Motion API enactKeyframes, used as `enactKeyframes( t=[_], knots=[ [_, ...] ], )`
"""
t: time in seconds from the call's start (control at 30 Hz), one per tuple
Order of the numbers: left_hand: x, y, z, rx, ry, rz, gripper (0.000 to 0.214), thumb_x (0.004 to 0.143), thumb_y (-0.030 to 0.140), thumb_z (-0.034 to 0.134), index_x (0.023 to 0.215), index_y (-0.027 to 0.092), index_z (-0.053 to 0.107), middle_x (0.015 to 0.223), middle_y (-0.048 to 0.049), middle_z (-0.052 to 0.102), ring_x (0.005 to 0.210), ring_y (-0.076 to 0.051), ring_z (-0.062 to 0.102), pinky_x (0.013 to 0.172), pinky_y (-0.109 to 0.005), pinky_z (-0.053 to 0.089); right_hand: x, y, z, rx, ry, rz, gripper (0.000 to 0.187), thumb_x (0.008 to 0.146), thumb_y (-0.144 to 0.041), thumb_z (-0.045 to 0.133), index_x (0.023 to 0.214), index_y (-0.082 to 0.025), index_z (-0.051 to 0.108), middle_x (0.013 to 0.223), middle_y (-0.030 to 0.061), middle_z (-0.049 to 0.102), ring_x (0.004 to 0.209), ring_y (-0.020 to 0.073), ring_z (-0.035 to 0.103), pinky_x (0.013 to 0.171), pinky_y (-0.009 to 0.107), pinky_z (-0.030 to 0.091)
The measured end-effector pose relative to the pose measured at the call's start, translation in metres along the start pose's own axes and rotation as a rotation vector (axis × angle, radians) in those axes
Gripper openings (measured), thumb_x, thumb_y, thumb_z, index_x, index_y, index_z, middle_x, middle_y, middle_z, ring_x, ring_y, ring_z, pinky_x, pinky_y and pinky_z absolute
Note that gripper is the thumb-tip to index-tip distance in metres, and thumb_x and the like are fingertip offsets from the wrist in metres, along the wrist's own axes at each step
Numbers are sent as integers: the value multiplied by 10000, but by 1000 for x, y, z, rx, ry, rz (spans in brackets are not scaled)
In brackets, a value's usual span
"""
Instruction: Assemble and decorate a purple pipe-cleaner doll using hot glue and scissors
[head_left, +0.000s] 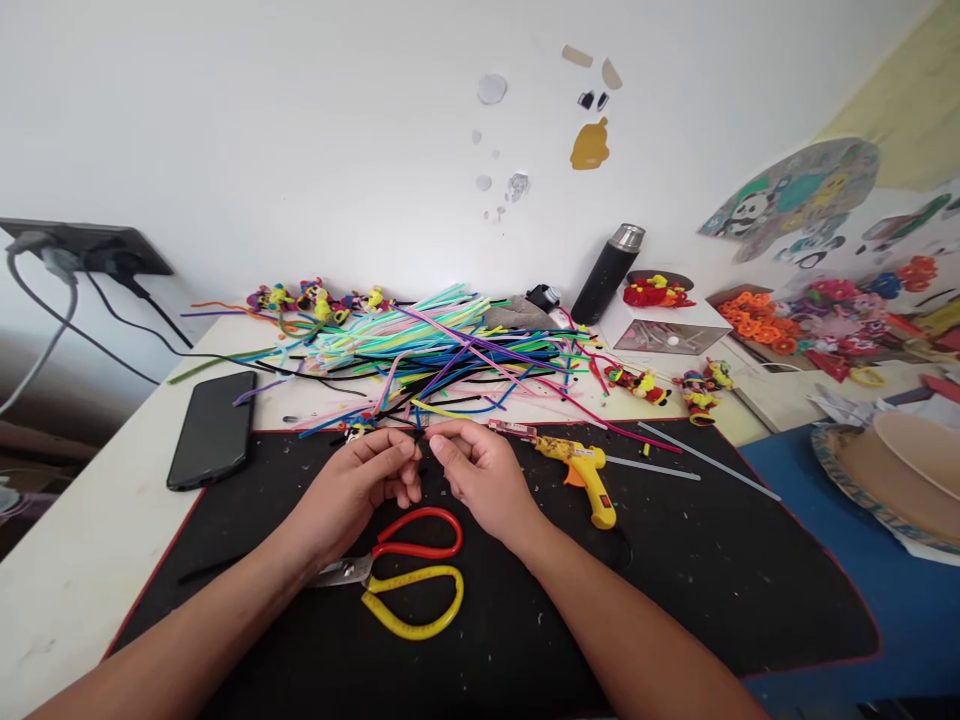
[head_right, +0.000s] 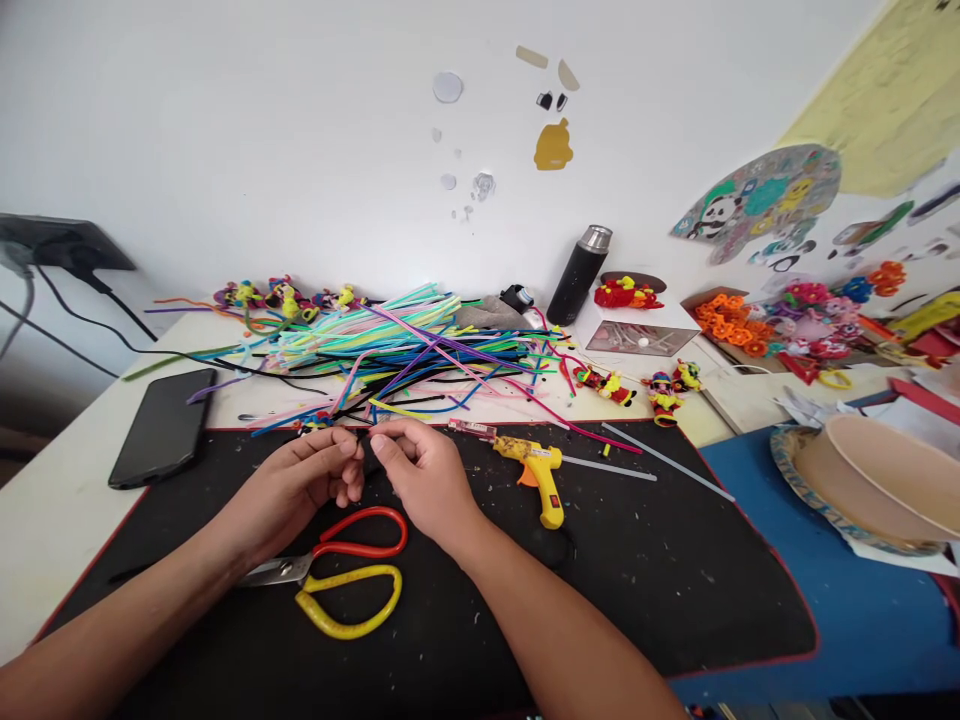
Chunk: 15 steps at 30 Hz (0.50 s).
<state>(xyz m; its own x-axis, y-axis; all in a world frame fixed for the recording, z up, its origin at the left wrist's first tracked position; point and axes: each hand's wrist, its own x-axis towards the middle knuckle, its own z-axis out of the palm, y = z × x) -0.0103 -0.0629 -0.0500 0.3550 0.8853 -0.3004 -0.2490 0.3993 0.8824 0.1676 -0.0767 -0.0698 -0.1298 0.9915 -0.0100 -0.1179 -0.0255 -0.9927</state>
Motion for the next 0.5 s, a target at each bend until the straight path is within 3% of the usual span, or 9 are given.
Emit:
enactKeyframes(
  t=[0.3,0.5],
  knots=[
    [0,-1,0,78,6,51,385,754,499,915,761,172,711,637,-7,678,570,-137,627,546,-224,486,0,4,-1,-160,4,-35,252,947,-414,682,1039,-185,728,606,-63,498,519,108,425,502,249,322],
    [2,-5,-4,256,3,128,382,838,549,824,780,189,707,647,0,685,583,-147,626,581,-250,506,0,3,0,-275,28,-69,187,924,-344,678,996,-183,741,602,-64,503,549,114,429,540,264,305]
  ],
)
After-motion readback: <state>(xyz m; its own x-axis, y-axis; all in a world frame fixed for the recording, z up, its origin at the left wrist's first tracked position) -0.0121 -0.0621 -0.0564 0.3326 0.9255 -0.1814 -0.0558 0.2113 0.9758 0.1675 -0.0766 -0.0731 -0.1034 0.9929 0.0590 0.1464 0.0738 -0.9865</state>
